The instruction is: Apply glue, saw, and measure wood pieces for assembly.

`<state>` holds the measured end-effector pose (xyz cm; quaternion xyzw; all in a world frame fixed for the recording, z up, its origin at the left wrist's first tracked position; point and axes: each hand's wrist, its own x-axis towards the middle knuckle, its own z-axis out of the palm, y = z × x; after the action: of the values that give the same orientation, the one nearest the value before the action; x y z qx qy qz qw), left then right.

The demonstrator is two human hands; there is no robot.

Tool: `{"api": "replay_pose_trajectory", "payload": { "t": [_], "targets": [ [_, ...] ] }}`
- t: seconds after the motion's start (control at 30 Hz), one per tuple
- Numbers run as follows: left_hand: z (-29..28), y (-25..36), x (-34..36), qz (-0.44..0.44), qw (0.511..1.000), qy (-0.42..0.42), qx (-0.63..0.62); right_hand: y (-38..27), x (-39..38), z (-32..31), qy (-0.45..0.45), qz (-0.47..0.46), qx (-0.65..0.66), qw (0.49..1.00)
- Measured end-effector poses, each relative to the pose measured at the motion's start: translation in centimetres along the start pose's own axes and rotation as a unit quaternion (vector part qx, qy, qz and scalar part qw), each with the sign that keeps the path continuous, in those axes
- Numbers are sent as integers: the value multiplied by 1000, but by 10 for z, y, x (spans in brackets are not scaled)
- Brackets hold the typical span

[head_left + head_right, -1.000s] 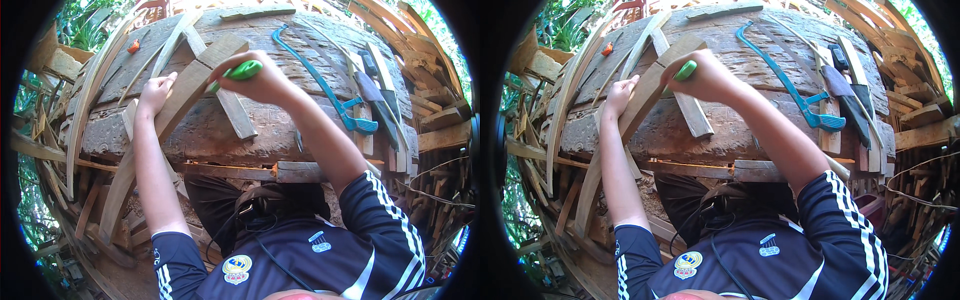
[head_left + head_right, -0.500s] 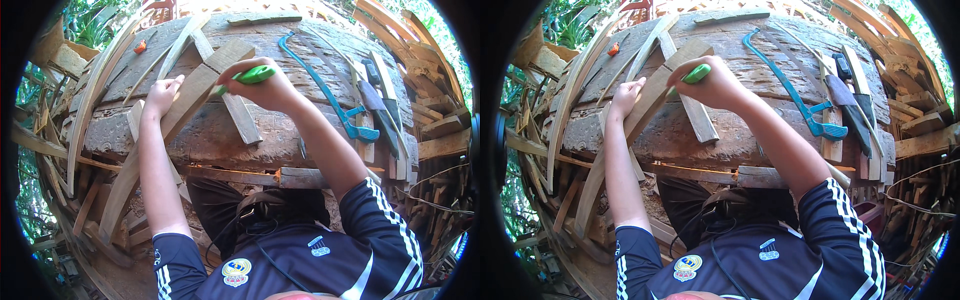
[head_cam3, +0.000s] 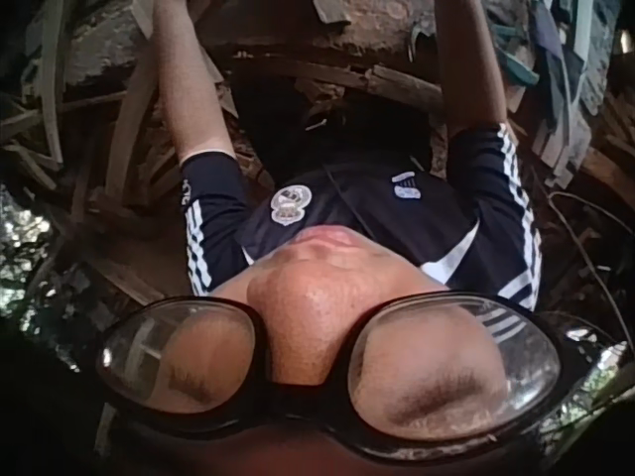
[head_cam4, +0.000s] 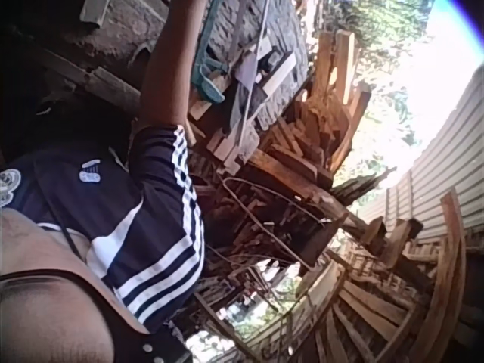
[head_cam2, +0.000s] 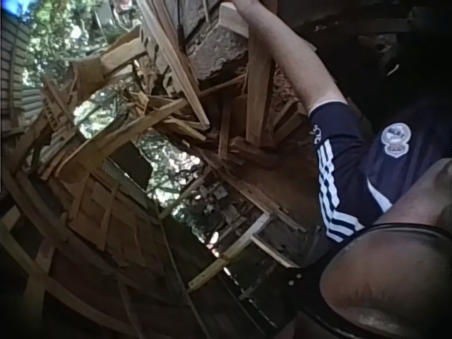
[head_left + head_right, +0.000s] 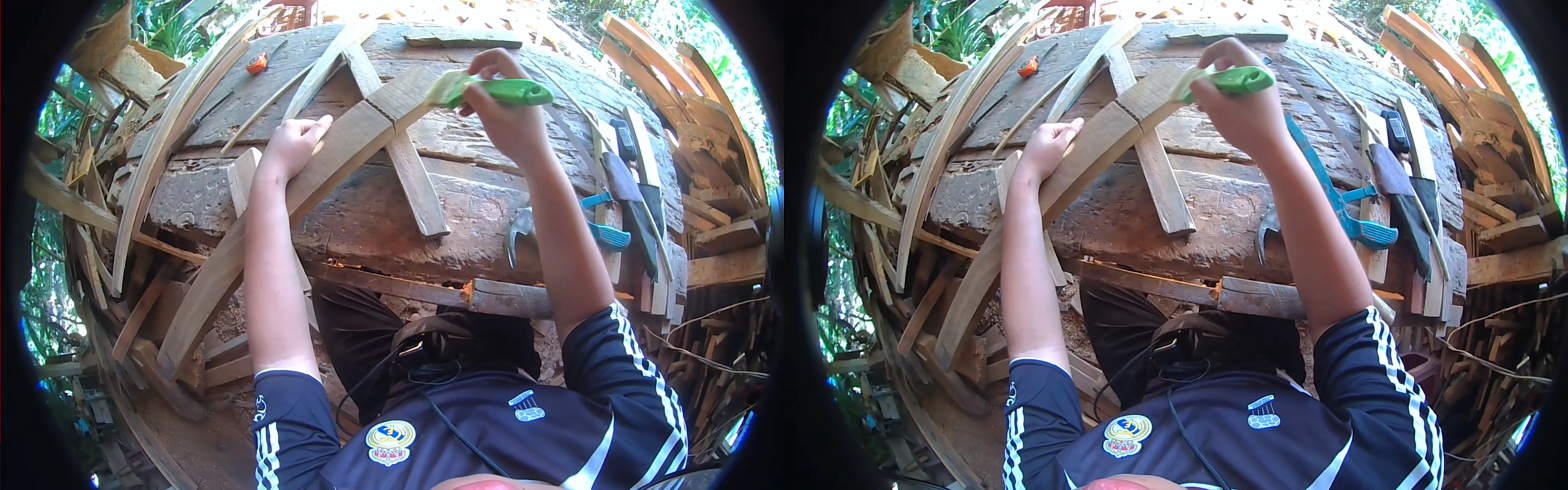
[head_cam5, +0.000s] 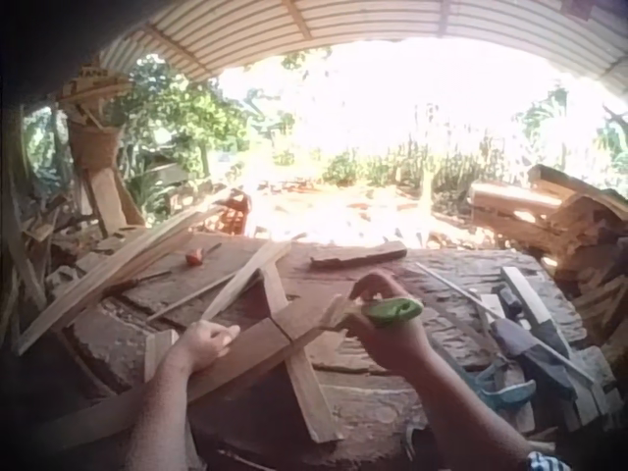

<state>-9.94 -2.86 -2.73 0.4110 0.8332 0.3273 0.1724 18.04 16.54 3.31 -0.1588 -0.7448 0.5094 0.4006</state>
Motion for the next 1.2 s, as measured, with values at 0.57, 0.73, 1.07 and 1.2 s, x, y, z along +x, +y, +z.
{"api": "replay_pose_trajectory", "payload": {
  "t": [0.57, 0.73, 1.07, 1.2],
  "targets": [
    [11, 32, -20, 33, 987, -133, -88, -18, -1, -22, -109, -35, -80, 990],
    [10, 30, -21, 41, 987, -128, -86, -39, 1, -42, -290, 85, 4, 953],
    [8, 32, -21, 44, 984, -136, -104, -14, 22, -98, 192, 92, 128, 969],
    [8, 33, -20, 55, 986, -130, -90, 16, 26, -122, 245, 147, 54, 957]
  ]
}}
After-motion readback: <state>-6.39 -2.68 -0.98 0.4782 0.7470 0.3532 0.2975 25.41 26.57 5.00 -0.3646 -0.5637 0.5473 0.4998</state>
